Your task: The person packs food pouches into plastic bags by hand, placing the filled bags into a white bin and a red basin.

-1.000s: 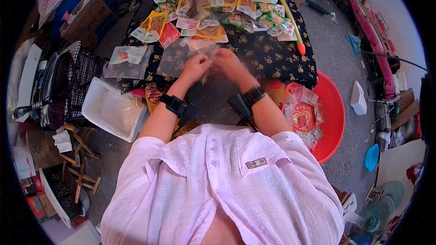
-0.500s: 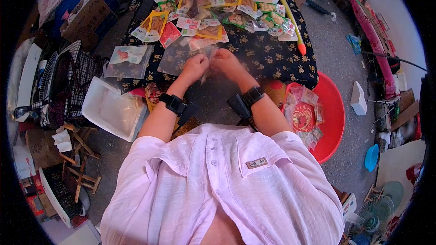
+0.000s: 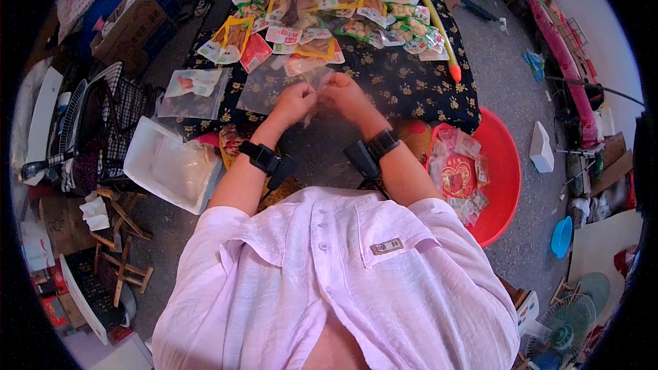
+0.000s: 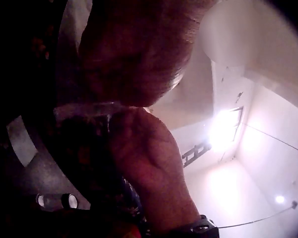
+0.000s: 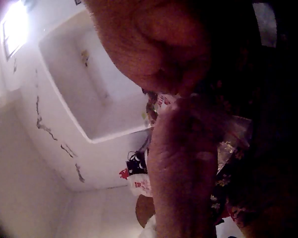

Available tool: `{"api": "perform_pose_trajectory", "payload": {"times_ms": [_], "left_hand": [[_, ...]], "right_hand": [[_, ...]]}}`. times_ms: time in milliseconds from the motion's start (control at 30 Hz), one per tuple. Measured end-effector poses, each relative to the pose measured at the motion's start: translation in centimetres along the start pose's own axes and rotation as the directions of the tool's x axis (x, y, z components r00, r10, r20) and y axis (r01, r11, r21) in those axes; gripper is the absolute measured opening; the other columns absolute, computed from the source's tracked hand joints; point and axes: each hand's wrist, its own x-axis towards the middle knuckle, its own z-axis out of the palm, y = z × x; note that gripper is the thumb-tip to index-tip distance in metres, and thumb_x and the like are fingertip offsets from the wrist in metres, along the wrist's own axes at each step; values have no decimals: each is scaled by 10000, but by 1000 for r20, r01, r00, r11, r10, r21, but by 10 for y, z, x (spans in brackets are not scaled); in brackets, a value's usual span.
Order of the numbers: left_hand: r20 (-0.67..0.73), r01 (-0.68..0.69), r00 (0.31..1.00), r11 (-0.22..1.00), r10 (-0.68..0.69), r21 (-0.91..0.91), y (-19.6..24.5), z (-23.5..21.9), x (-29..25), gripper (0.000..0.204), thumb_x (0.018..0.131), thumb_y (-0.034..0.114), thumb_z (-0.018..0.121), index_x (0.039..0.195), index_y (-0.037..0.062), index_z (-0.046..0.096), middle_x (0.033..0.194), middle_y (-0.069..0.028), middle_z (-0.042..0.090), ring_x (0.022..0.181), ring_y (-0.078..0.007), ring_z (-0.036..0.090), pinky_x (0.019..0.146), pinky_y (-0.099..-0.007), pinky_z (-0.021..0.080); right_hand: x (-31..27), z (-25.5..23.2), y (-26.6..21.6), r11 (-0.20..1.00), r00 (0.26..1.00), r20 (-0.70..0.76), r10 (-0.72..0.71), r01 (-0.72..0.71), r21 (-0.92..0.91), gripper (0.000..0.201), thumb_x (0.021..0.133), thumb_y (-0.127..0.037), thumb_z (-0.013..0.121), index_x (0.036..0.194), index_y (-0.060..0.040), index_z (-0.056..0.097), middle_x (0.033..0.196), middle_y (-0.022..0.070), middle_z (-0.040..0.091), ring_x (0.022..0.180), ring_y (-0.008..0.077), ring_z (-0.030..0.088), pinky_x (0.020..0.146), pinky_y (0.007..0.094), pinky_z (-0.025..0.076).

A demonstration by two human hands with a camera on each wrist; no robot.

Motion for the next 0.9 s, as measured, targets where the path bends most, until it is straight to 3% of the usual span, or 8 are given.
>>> {"api": "perform_pose_trajectory", "payload": {"times_ms": [333,500,600,700,800,900], "left_hand": [[-18,30,999,998,-31,-57,-11,2,4,158,734,183,490,747,26,507,688,-45,522,644,-127,476,597,-274,397],[35,81,997,971,-75,-225,-16,2,6,142,768,169,466,759,32,500,668,-5,483,625,-95,438,583,-245,377],[34,103,995,959,-98,-266,-18,3,7,155,759,176,473,762,25,510,674,-26,511,619,-110,466,575,-252,390],[17,106,994,963,-106,-249,-22,3,10,156,751,174,479,755,21,513,684,-38,522,615,-114,477,571,-254,394],[35,127,992,937,-122,-326,-22,3,9,144,750,167,478,749,26,508,682,-29,508,609,-111,466,569,-249,388],[39,138,990,880,-135,-454,-17,0,6,134,748,167,486,751,35,505,668,-9,489,601,-103,451,562,-244,380]], "right_hand": [[5,-3,8,999,999,32,-27,27,-20,78,748,-79,494,822,-56,494,698,12,526,589,86,487,512,200,395],[-2,3,-3,1000,1000,-3,12,-12,14,157,744,-74,506,898,-50,497,774,19,534,652,95,505,549,206,407],[-7,8,-9,1000,1000,6,-17,17,8,234,723,-60,541,945,-37,471,788,31,541,644,118,521,557,236,433],[-3,13,2,984,992,-28,-120,115,-136,270,711,-65,559,958,-27,457,791,42,537,657,128,525,546,249,438],[-2,15,-6,981,999,-2,-45,43,-188,265,704,-63,551,948,-18,458,766,44,533,663,130,523,536,243,432],[-3,17,-5,992,990,-137,-10,-8,-130,208,696,-36,505,901,-6,495,689,36,526,592,108,500,519,241,419]]}}
